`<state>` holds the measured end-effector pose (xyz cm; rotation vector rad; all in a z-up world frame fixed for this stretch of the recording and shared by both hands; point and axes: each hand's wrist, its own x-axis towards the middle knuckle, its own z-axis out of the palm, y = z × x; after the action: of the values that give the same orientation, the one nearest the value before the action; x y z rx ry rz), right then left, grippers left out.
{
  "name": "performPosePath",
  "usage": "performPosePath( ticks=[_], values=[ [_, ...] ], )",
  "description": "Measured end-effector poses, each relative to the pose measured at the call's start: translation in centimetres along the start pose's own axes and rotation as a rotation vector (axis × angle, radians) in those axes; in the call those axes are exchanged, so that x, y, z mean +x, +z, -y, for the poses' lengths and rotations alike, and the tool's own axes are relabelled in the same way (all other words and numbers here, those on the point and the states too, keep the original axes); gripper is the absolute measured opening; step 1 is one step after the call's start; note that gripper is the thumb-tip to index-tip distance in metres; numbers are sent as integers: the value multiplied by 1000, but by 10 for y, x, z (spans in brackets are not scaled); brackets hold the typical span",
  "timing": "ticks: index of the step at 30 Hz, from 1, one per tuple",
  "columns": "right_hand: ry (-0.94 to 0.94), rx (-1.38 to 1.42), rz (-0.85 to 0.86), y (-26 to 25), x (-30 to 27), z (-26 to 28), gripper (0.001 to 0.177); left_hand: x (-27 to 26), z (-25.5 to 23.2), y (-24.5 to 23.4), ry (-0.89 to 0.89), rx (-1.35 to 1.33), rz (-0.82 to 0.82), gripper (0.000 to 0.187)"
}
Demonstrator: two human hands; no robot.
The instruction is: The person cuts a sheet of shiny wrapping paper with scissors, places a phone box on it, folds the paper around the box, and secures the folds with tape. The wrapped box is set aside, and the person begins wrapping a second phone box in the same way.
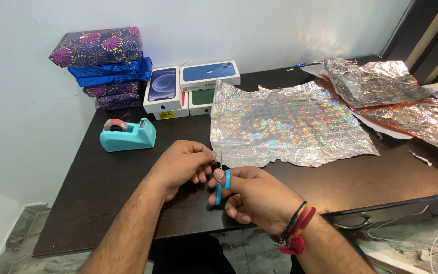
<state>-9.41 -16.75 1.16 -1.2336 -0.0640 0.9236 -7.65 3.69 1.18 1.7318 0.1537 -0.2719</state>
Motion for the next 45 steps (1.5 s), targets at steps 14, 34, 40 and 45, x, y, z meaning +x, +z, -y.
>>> performPosePath(
  ticks=[14,34,40,45],
  values=[
    [-60,-191,26,4,9,8,35,2,4,-7,34,-67,46,18],
    [-70,-284,-15,1,16,24,31,0,4,-13,11,-142,74,18],
    [-113,-258,-9,-5,16,19,28,0,-1,-11,-26,-204,-33,24],
    [-105,-337,-33,-2,16,17,31,3,0,0,39,-172,-162,28]
  ],
)
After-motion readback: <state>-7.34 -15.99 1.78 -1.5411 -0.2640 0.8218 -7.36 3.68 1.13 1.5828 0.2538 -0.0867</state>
